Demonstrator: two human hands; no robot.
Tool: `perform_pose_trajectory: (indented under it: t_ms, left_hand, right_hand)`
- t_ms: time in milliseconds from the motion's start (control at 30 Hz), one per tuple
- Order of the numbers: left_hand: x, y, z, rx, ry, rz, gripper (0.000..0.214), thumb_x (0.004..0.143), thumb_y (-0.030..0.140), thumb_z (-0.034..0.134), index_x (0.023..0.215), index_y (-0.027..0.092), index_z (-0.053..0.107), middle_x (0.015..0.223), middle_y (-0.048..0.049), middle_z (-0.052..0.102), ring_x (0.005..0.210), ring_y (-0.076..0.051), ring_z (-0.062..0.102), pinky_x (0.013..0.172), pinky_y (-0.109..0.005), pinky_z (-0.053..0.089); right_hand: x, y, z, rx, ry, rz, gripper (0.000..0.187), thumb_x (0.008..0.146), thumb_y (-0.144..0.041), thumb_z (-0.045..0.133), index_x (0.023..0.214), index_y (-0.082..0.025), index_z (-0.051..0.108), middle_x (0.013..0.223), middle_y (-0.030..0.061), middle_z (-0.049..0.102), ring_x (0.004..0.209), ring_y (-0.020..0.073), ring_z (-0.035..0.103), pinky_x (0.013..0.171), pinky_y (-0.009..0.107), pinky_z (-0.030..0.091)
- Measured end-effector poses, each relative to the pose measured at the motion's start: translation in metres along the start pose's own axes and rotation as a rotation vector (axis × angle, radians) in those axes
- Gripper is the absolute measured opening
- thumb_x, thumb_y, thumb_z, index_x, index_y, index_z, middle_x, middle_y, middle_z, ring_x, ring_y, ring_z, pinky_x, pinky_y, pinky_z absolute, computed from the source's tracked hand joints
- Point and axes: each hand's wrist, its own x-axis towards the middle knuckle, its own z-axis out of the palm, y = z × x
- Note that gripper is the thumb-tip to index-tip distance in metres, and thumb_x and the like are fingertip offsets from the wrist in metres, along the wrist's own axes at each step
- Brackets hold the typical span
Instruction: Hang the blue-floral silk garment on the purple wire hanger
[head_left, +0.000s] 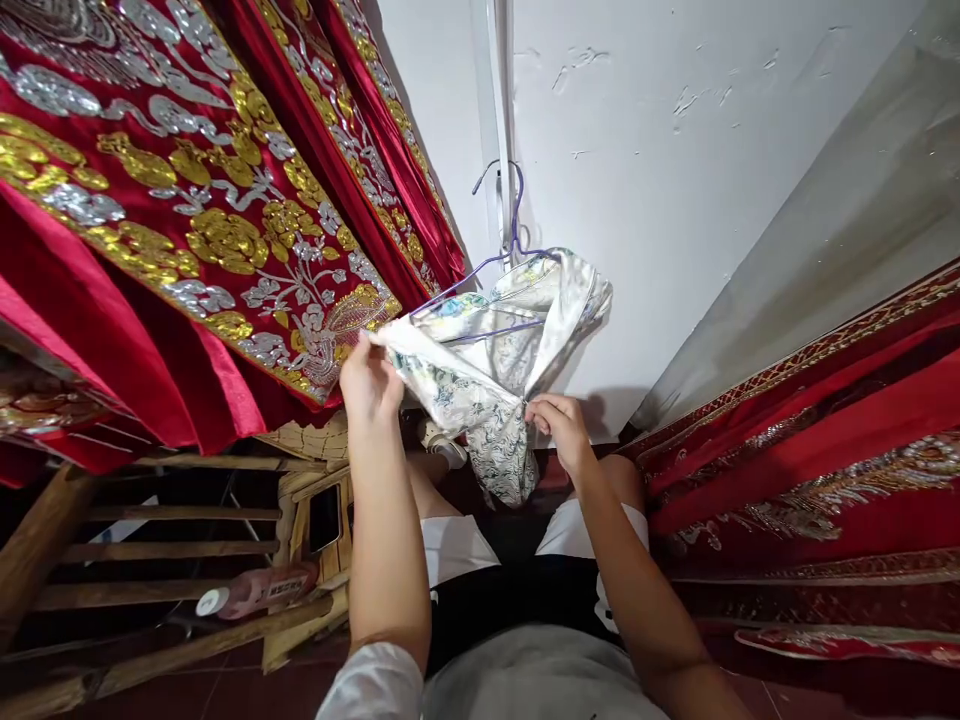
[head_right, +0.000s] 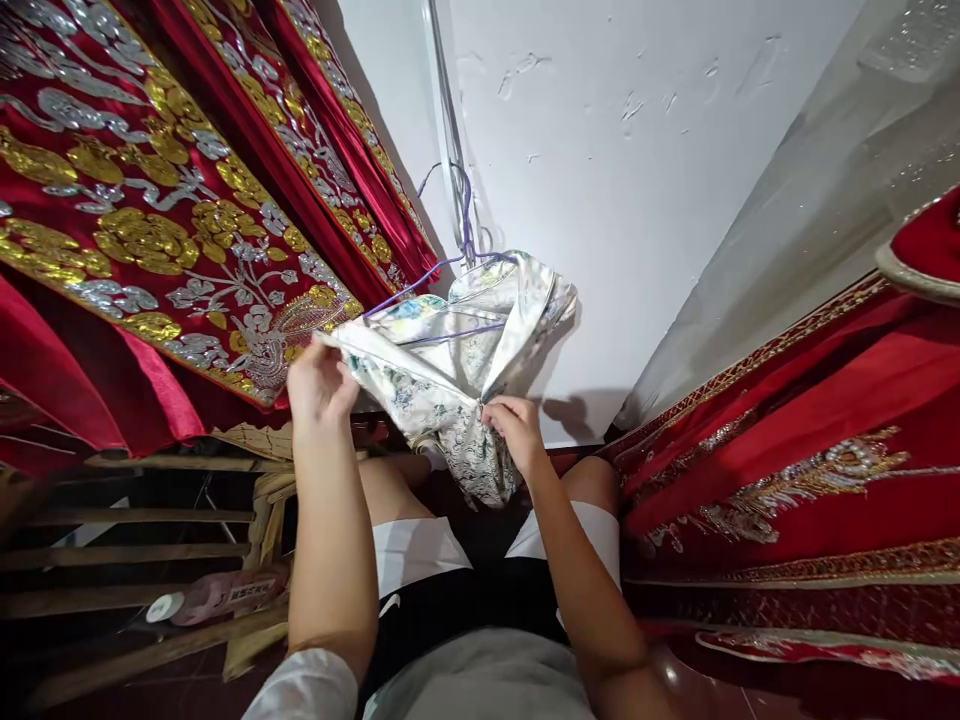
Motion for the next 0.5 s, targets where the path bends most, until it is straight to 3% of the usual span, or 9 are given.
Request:
perform_pose_trajectory:
  t_ms: [100, 233, 367, 500]
  left_hand:
    - [-0.019, -0.036, -0.015, -0.065, -0.054, -0.259, 0.043, 0.103, 0.002, 0.022, 0.101, 0.011, 0.064, 0.077, -0.006, 0.071, 0.081, -0.015, 0.069, 0.091, -0.032, 0.055]
    - [-0.081, -0.086, -0.006, -0.23, 0.052, -0.456, 0.032, 0.102, 0.011, 0.037, 0.103, 0.009, 0.07, 0.083, -0.0083, 0.075, 0.085, -0.016, 0.073, 0.089, -0.028, 0.055]
    - [-0.138, -0.114, 0.01, -0.246, 0.104, -0.433, 0.008, 0.09, 0.02, 0.065, 0.084, 0.015, 0.067, 0.07, 0.0019, 0.066, 0.064, -0.011, 0.062, 0.069, -0.02, 0.049]
    - [-0.161, -0.105, 0.017, -0.243, -0.124, -0.26, 0.029, 0.081, 0.043, 0.08, 0.081, 0.017, 0.066, 0.08, 0.0018, 0.065, 0.073, -0.011, 0.058, 0.072, -0.019, 0.047]
  right_hand:
    - [-0.021, 0.009, 0.005, 0.144, 0.031, 0.048, 0.025, 0.074, -0.036, 0.064, 0.056, -0.02, 0.06, 0.049, -0.0041, 0.039, 0.049, 0.0096, 0.033, 0.05, 0.028, 0.023]
    - [-0.036, 0.016, 0.002, 0.247, 0.105, 0.134, 0.025, 0.07, -0.039, 0.061, 0.053, -0.022, 0.055, 0.046, -0.004, 0.037, 0.047, 0.0101, 0.032, 0.049, 0.028, 0.024]
    - [-0.042, 0.026, -0.019, 0.103, 0.099, 0.153, 0.029, 0.069, -0.044, 0.053, 0.049, -0.025, 0.049, 0.046, -0.0015, 0.038, 0.047, 0.0131, 0.034, 0.05, 0.03, 0.028]
    - [-0.041, 0.038, -0.041, -0.057, 0.06, 0.213, 0.029, 0.069, -0.039, 0.057, 0.046, -0.025, 0.049, 0.045, -0.0016, 0.038, 0.047, 0.0135, 0.033, 0.049, 0.031, 0.026]
